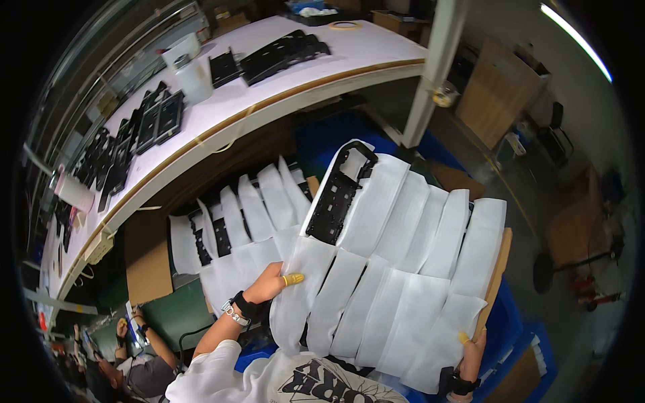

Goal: Wrapping plastic parts in protective foam sheets and placing them into blue storage bins.

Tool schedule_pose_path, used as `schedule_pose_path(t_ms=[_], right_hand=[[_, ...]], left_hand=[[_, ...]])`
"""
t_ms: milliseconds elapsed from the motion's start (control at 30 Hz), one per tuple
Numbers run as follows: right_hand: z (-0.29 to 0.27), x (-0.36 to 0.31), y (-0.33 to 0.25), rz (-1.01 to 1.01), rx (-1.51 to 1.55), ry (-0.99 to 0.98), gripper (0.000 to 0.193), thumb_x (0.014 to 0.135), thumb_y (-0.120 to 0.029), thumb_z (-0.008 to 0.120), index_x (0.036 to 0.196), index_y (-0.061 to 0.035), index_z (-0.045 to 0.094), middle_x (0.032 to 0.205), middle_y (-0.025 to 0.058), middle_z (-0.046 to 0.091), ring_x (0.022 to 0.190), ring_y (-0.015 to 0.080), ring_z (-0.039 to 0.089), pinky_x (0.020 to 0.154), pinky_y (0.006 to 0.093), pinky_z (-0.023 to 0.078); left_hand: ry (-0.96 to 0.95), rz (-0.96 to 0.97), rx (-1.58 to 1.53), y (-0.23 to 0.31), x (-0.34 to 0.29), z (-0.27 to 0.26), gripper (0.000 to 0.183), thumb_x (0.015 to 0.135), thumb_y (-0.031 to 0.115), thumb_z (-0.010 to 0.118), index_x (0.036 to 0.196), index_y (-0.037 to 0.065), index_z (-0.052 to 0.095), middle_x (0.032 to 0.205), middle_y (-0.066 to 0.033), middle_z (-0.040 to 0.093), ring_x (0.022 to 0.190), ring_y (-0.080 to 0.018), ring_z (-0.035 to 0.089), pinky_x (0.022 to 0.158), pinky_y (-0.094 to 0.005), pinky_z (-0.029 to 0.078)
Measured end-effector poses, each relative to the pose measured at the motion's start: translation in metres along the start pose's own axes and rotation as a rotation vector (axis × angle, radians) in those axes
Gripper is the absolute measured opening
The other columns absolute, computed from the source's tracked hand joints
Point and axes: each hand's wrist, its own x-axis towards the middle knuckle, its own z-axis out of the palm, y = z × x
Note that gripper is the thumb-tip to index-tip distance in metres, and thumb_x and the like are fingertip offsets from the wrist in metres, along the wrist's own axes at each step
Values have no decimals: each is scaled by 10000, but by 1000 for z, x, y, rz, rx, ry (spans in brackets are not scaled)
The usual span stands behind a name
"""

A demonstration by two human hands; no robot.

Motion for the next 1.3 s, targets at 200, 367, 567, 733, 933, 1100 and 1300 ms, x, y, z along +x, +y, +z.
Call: schedule_pose_path(t_ms=[200, 367, 567, 733, 933, 1100, 1300], right_hand=[[129, 2, -13, -76, -15, -241, 519, 716, 93, 534, 1210, 6, 403, 1063, 116, 551, 918, 201, 556, 800, 278, 455], [249, -6, -27, -60, 10, -583, 491, 704, 89, 538, 1175, 8, 426, 1041, 112, 560, 888, 188, 567, 775, 270, 464], [348, 25, -8, -92, -159, -717, 438, 690, 70, 567, 1112, 17, 461, 993, 108, 581, 860, 190, 582, 743, 286, 480], [405, 37, 16, -68, -271, -670, 437, 679, 56, 590, 1099, 33, 471, 984, 134, 585, 851, 216, 592, 735, 301, 485], [382, 107, 99, -184, -743, -417, 723, 648, -192, 741, 1246, 9, 388, 1030, 203, 577, 951, 327, 567, 872, 346, 432], [297, 98, 98, -130, -256, -265, 470, 757, -137, 654, 1181, -35, 480, 1103, 163, 536, 1030, 218, 509, 866, 301, 409], [104, 106, 209, 31, -227, 357, 263, 791, -158, 520, 1036, -97, 595, 897, 103, 616, 830, 220, 579, 726, 309, 451]], left_hand=[[298, -73, -27, -44, -90, -101, 293, 815, 187, 596, 1014, -28, 586, 906, -114, 641, 817, -171, 580, 731, -300, 449], [520, -85, -166, -89, -156, -163, 248, 807, 149, 602, 964, -44, 598, 848, -79, 634, 725, -135, 577, 656, -280, 457], [665, -94, -330, -152, -190, -212, 240, 803, 130, 594, 960, -52, 595, 837, -87, 629, 698, -135, 575, 646, -267, 458], [736, -207, -143, -231, -173, -234, 309, 813, 188, 604, 993, -63, 586, 895, -97, 630, 767, -163, 587, 705, -284, 460], [580, -530, 350, -291, -144, -262, 656, 754, 361, 651, 1148, -121, 442, 1122, -273, 532, 1052, -373, 522, 878, -386, 415], [706, -423, 939, -263, -161, -282, 415, 776, 258, 570, 993, -95, 560, 951, -281, 588, 957, -415, 538, 790, -422, 430], [933, 214, 638, -139, -46, -191, 145, 876, 43, 447, 941, 2, 570, 801, -61, 569, 676, -151, 511, 631, -267, 428]])
